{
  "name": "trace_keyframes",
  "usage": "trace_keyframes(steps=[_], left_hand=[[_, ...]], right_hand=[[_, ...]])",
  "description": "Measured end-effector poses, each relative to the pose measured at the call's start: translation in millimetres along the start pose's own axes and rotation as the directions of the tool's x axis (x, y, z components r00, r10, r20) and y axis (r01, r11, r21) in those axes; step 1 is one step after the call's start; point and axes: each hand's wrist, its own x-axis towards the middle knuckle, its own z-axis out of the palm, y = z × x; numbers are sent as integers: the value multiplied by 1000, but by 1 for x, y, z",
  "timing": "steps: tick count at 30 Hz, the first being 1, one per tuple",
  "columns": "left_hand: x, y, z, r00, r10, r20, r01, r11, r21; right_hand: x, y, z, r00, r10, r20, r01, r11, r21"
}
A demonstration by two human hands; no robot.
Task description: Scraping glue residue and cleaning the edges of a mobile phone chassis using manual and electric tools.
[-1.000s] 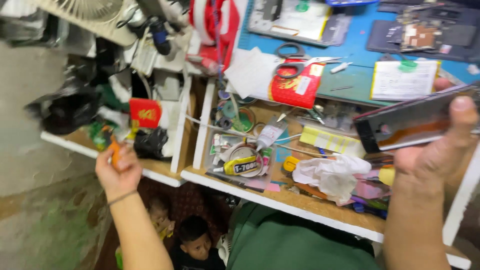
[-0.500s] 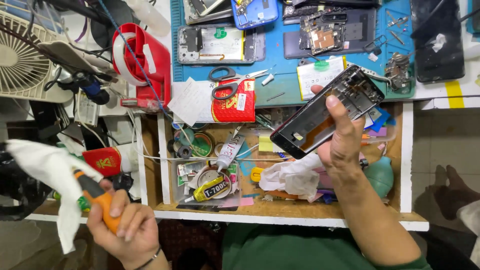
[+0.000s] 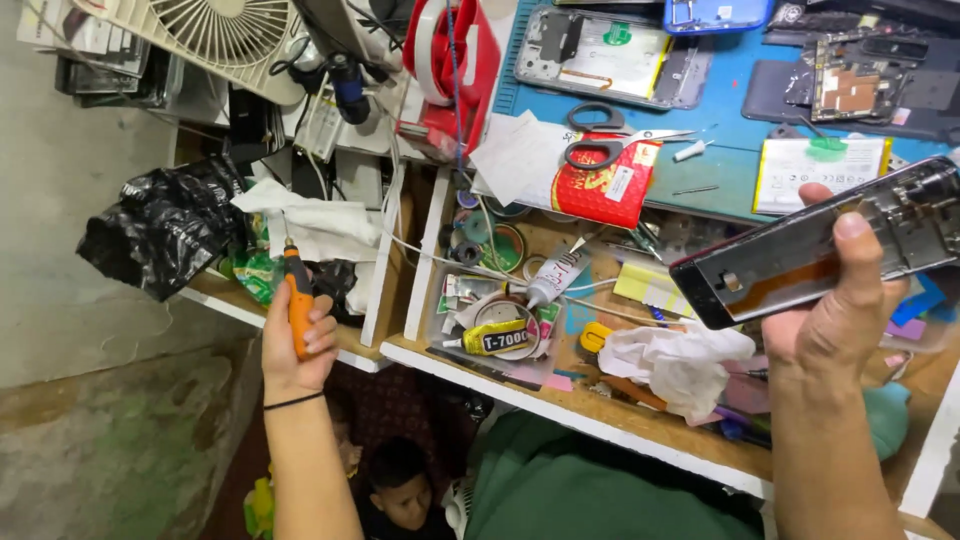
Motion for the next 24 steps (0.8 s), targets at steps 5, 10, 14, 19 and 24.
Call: trace_keyframes(steps=[5, 10, 14, 19, 24], left_hand=[[-20, 4, 45, 902, 340, -264, -18, 642, 767], [7, 23, 26, 869, 432, -239, 147, 235, 961], [24, 36, 24, 883, 430, -189, 126, 170, 977], [35, 48, 27, 834, 525, -170, 146, 87, 985], [62, 55, -4, 827, 562, 4, -64, 88, 994]], right_hand=[[-4, -1, 0, 1000, 19, 21, -18, 998, -53], [-1, 3, -3, 998, -67, -2, 67, 998, 15], [-1, 1, -2, 997, -73, 18, 73, 997, -31], [-2, 0, -1, 997, -83, 8, 83, 994, -77], [-1, 1, -2, 997, -83, -10, 83, 996, -13]])
